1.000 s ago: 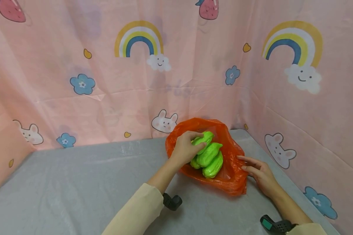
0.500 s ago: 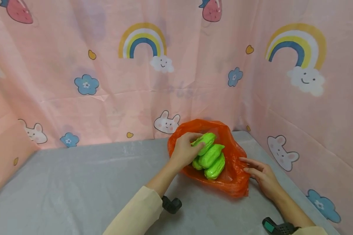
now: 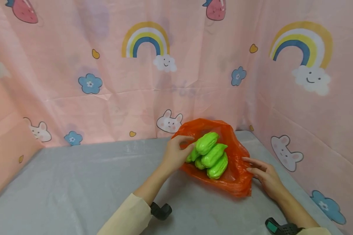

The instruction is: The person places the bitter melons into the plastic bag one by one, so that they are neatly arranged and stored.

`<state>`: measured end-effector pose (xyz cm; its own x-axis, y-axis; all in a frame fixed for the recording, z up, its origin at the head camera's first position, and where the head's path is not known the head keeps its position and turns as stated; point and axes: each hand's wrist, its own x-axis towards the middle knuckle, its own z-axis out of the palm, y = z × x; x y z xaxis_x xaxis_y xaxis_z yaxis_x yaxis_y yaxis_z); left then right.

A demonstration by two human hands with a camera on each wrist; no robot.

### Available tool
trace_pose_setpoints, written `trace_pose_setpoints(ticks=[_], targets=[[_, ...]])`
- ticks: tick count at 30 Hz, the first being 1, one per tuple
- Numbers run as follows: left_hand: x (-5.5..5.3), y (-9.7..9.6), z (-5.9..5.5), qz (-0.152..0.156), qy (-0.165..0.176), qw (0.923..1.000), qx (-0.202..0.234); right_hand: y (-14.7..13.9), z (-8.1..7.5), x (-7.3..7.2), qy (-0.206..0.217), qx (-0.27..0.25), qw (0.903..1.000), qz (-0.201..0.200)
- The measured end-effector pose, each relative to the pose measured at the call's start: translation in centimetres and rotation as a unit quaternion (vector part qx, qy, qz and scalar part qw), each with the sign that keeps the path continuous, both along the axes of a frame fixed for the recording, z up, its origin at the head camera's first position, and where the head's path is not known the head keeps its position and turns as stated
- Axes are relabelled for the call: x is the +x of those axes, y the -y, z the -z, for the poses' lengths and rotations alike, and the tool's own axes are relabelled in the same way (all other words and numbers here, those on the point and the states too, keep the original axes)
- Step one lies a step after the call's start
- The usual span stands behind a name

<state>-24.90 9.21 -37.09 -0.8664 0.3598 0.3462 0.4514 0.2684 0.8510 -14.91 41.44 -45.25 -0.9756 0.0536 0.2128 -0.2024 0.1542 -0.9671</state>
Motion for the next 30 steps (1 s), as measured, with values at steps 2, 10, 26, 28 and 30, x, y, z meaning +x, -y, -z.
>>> trace_pose_setpoints(ticks=[2,10,26,28,30], targets=[[0.0,0.5,0.1,-0.005,-0.002,1.0,-0.002,-0.1,0.0,0.0,0.001,0.001,1.0,0.001],[0.3,2.8,0.5,-0.012,-0.002,0.9999,-0.007,-0.2,0.2,-0.2,0.003,-0.006,1.0,0.0],[1.5,8.3,-0.1,-0.064,-0.004,0.9952,-0.074,-0.9,-0.3,-0.5,-0.007,-0.028,0.9996,-0.006],[1.5,8.9,-0.3,-0.071,-0.009,0.9938,-0.085,-1.1,-0.8,-0.6,0.005,-0.039,0.9992,0.002],[1.4,9.5,-0.6,-0.074,-0.013,0.9925,-0.096,-1.3,-1.5,-0.5,0.026,-0.041,0.9986,0.019]])
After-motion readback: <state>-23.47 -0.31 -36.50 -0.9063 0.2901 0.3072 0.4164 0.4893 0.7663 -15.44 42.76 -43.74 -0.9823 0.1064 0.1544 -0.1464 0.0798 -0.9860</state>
